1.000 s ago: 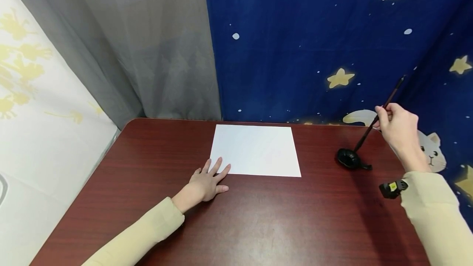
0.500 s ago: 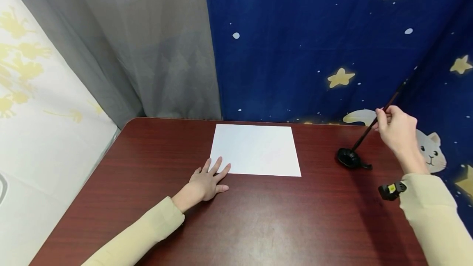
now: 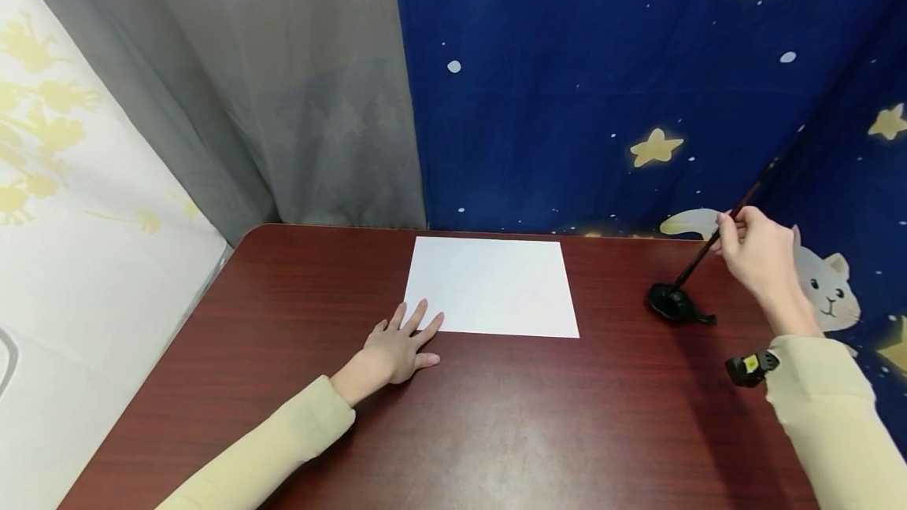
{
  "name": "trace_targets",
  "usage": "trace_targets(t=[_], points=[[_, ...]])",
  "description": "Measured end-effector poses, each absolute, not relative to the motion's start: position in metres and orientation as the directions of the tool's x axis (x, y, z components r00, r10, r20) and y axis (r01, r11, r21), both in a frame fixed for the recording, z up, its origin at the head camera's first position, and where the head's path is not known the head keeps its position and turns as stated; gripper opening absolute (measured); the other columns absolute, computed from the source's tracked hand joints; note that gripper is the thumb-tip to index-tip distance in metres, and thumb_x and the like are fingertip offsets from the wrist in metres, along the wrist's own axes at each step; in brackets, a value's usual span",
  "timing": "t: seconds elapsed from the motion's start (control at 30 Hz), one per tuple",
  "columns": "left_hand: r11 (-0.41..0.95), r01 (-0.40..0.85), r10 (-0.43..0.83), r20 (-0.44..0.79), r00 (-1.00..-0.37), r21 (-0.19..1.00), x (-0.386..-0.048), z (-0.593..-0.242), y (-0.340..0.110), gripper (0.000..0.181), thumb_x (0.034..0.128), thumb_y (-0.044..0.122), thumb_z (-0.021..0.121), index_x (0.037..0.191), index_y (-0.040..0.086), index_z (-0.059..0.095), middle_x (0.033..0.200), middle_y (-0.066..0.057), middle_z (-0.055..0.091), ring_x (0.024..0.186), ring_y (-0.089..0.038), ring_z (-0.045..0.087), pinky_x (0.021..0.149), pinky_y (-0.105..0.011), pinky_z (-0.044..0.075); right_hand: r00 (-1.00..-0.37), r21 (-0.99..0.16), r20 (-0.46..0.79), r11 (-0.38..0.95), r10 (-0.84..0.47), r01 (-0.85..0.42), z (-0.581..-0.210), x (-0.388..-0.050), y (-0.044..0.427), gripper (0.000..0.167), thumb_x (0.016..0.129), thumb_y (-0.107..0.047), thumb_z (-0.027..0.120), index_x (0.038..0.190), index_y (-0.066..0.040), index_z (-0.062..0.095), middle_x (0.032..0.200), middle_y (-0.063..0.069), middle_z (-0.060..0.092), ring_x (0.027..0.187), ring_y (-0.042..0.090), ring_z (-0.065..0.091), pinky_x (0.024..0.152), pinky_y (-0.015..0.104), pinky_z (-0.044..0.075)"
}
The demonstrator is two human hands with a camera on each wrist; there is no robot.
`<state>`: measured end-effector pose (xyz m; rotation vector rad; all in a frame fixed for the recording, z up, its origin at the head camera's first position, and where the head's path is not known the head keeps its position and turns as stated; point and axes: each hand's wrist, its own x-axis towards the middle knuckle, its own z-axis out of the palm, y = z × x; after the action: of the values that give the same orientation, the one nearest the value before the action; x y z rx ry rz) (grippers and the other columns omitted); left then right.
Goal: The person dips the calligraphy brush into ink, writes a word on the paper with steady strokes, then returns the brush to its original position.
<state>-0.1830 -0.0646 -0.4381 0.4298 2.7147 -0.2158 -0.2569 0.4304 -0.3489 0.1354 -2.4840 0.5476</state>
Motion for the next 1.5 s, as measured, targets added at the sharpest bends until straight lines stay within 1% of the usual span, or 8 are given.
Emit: trace_targets(t=[0.07, 0.17, 0.33, 0.47, 0.5, 0.57, 0.63, 1.5], points=[[0.942, 0.324, 0.267, -0.393, -0.880, -0.087, -0.183, -0.438, -0.065, 0.068, 0.1034, 0.058, 0.034, 0.164, 0.034, 0.012, 0.170, 0.000, 0.003, 0.155, -0.029, 0.010, 0.117, -0.048, 0.030, -0.827, -0.374, 0.562, 0.898, 0.021, -0.231, -0.350, -0.257, 0.430, 0.028, 0.102, -0.012, 0.048, 0.101, 0.014, 0.059, 0.065, 0.023, 0.067, 0.056, -0.030, 0.032, 0.090, 0.049, 0.040], [0.942, 0.324, 0.269, -0.390, -0.881, -0.082, -0.183, -0.438, -0.065, 0.068, 0.1035, 0.058, 0.034, 0.164, 0.034, 0.013, 0.170, -0.001, 0.003, 0.155, -0.029, 0.010, 0.117, -0.048, 0.029, -0.835, -0.400, 0.551, 0.882, 0.012, -0.251, -0.352, -0.257, 0.430, 0.027, 0.103, -0.011, 0.048, 0.102, 0.015, 0.059, 0.065, 0.024, 0.066, 0.059, -0.030, 0.031, 0.107, 0.074, 0.019], [0.943, 0.324, 0.271, -0.386, -0.882, -0.077, -0.184, -0.437, -0.066, 0.068, 0.1036, 0.058, 0.034, 0.164, 0.034, 0.014, 0.170, -0.001, 0.004, 0.154, -0.030, 0.011, 0.117, -0.048, 0.029, -0.832, -0.388, 0.554, 0.880, -0.014, -0.274, -0.354, -0.258, 0.430, 0.026, 0.103, -0.011, 0.050, 0.100, 0.013, 0.059, 0.064, 0.022, 0.066, 0.058, -0.030, 0.033, 0.104, 0.074, 0.023], [0.943, 0.324, 0.272, -0.387, -0.881, -0.075, -0.184, -0.438, -0.066, 0.068, 0.1035, 0.058, 0.034, 0.164, 0.034, 0.014, 0.170, -0.001, 0.004, 0.154, -0.030, 0.011, 0.117, -0.048, 0.029, -0.827, -0.360, 0.561, 0.889, -0.036, -0.283, -0.356, -0.259, 0.430, 0.024, 0.102, -0.011, 0.052, 0.095, 0.010, 0.061, 0.061, 0.016, 0.067, 0.057, -0.030, 0.036, 0.091, 0.039, 0.045], [0.943, 0.324, 0.272, -0.388, -0.881, -0.075, -0.184, -0.438, -0.066, 0.068, 0.1035, 0.058, 0.034, 0.164, 0.034, 0.014, 0.170, -0.001, 0.004, 0.154, -0.030, 0.011, 0.117, -0.048, 0.029, -0.827, -0.351, 0.560, 0.892, -0.045, -0.286, -0.357, -0.259, 0.430, 0.023, 0.102, -0.011, 0.052, 0.093, 0.009, 0.061, 0.061, 0.015, 0.068, 0.056, -0.029, 0.037, 0.079, 0.027, 0.044], [0.943, 0.324, 0.271, -0.390, -0.880, -0.075, -0.183, -0.438, -0.066, 0.068, 0.1036, 0.058, 0.033, 0.164, 0.034, 0.013, 0.170, -0.001, 0.003, 0.154, -0.030, 0.010, 0.117, -0.048, 0.029, -0.827, -0.329, 0.559, 0.899, -0.061, -0.289, -0.358, -0.259, 0.430, 0.023, 0.101, -0.011, 0.053, 0.092, 0.007, 0.061, 0.061, 0.014, 0.068, 0.055, -0.028, 0.038, 0.055, 0.020, 0.032], [0.943, 0.325, 0.271, -0.395, -0.878, -0.076, -0.183, -0.438, -0.065, 0.068, 0.1036, 0.058, 0.033, 0.164, 0.034, 0.012, 0.170, -0.001, 0.003, 0.155, -0.029, 0.010, 0.117, -0.047, 0.029, -0.828, -0.320, 0.555, 0.899, -0.076, -0.297, -0.359, -0.259, 0.429, 0.022, 0.101, -0.011, 0.053, 0.091, 0.007, 0.061, 0.063, 0.015, 0.069, 0.054, -0.028, 0.038, 0.051, 0.015, 0.030], [0.940, 0.327, 0.267, -0.390, -0.881, -0.096, -0.180, -0.435, -0.064, 0.068, 0.1034, 0.058, 0.033, 0.164, 0.034, 0.012, 0.170, -0.001, 0.004, 0.155, -0.028, 0.010, 0.118, -0.047, 0.029, -0.834, -0.325, 0.546, 0.897, -0.080, -0.299, -0.367, -0.260, 0.427, 0.022, 0.101, -0.011, 0.054, 0.095, 0.008, 0.063, 0.066, 0.018, 0.069, 0.055, -0.028, 0.038, 0.048, 0.016, 0.031]])
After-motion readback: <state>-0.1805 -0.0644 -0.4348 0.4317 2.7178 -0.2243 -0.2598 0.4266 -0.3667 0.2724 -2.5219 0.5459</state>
